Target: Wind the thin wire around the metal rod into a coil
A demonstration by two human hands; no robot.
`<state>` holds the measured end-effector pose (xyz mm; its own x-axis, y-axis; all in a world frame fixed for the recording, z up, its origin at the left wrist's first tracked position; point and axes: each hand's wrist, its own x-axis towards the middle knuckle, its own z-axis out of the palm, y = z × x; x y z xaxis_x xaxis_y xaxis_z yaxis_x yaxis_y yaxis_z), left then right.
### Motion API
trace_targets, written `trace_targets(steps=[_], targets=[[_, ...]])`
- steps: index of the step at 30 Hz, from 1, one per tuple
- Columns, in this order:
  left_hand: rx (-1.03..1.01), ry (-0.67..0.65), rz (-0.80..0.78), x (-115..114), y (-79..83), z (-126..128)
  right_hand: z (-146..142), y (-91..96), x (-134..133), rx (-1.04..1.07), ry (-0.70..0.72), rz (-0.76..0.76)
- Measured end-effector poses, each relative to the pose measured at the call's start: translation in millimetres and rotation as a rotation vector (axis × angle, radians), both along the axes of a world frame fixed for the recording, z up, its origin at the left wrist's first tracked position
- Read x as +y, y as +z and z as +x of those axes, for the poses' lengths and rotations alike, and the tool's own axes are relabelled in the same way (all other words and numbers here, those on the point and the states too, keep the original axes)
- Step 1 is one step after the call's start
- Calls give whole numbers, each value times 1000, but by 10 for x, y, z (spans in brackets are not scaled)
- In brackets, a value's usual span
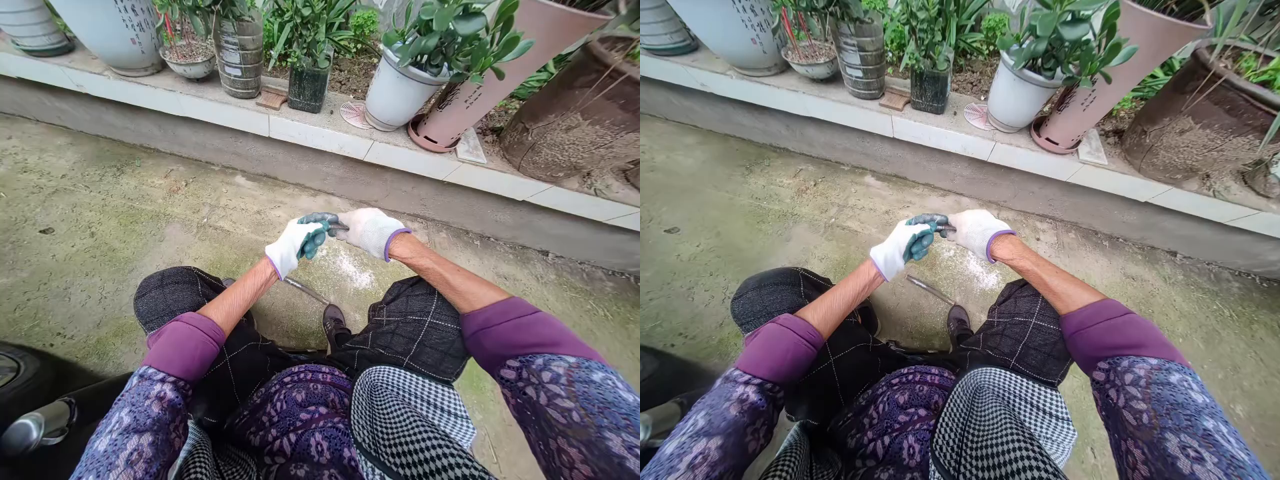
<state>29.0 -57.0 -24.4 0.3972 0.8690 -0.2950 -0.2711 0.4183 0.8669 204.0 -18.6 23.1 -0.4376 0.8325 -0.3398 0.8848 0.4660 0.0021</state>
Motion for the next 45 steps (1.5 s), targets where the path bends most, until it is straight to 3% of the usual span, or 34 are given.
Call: trace_targets(steps=[5,9,16,20,23,26,28,32,38,41,45], targets=[[94,-16,-23,-129,-104,51,176,-70,100,36,-69,41],[137,-22,-15,-147,-150,51,259,-110,111,224,-109,-13],[228,-52,47,-63,-126,84,159,67,28,624,-405,-389],[258,-11,97,-11,-162,80,93,111,10,814,-417,-620],[302,28,139,16,-179,45,67,90,-16,872,-338,-683],[336,64,146,33,-153,4,40,66,-50,869,-265,-643],[338,52,142,37,-132,-7,24,46,-70,856,-299,-608],[344,-33,158,33,-122,13,31,-13,-103,872,-394,-596],[356,-218,231,25,-36,-12,147,20,-178,833,-344,-548],[298,-248,225,3,26,4,222,37,-204,761,-260,-424],[276,-122,192,26,18,135,262,-16,-187,709,-101,-201]])
